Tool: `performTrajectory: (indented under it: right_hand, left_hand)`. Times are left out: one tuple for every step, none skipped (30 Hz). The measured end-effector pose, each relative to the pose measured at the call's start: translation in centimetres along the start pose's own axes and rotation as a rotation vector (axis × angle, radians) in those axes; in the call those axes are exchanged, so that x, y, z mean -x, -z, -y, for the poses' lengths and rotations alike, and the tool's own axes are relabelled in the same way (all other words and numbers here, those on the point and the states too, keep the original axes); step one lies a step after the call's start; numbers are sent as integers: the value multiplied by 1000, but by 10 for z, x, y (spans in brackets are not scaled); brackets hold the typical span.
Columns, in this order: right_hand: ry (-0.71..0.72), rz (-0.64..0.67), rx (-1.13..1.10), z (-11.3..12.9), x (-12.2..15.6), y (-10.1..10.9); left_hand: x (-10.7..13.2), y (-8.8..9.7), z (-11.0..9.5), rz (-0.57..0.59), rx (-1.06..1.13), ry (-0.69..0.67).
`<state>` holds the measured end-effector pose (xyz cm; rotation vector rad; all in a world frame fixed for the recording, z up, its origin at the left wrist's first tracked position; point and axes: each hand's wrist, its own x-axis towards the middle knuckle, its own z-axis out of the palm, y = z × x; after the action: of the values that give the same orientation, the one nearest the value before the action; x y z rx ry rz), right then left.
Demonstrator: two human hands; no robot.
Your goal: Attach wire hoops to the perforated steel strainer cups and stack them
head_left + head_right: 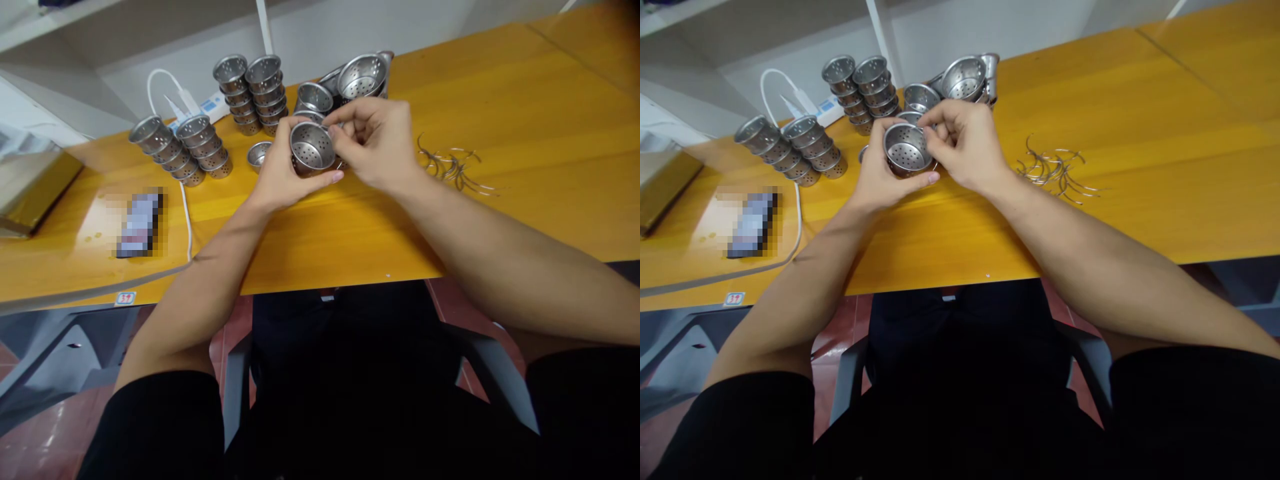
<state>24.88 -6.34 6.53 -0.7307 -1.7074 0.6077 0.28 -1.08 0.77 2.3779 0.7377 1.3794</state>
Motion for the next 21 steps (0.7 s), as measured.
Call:
performTrajectory:
  right_hand:
    - [-5,-3,-11,0,0,0]
    - [-13,-8,-18,1,0,-1]
    - [-21,-13,-20,3,1,-1]
    - [-28,-18,-20,4,1,-1]
    - [-36,-22,-19,6,2,-1]
    - [-45,-23,-17,7,2,-1]
    - [-57,-23,-13,9,2,-1]
    - [-71,-21,-7,9,2,0]
    - [-83,-19,-3,9,2,0]
    - [-90,-20,-2,8,2,0]
    - [-87,-21,-6,7,2,0]
    - [-72,-23,-16,5,1,0]
    - [-53,-24,-27,2,1,-1]
    - [-34,-25,-38,0,0,-1]
    - [-20,-22,-46,-1,0,-1]
    - [-11,-18,-53,-2,0,-1]
    - [-8,-15,-56,-3,0,-1]
    - [-12,-12,-53,-2,0,-1]
    - [-19,-8,-44,-1,1,0]
    - [-30,-4,-26,0,1,0]
    - [-45,0,1,1,2,0]
  left_hand:
    - [0,0,-1,3,-2,5]
    - [0,1,-2,5,-7,8]
    - [0,1,-4,5,-14,12]
    - [-1,1,-6,4,-22,14]
    - [-1,1,-8,2,-27,13]
    - [-1,1,-10,2,-29,12]
    - [-1,1,-12,2,-31,11]
    - [-1,1,-14,2,-33,10]
    - [-1,1,-15,3,-36,8]
    - [-2,2,-17,4,-40,6]
    - [-2,2,-18,4,-46,5]
    - [-2,3,-20,4,-53,4]
    - [-2,3,-21,3,-60,2]
    - [-2,3,-22,3,-65,4]
    - [-3,3,-23,3,-68,6]
    - [-3,3,-23,5,-68,9]
    - [-3,3,-23,5,-65,10]
    - [-2,3,-22,6,-62,10]
    - [-2,2,-21,5,-59,9]
    - [-2,2,-20,5,-55,6]
    - [-2,1,-18,4,-50,2]
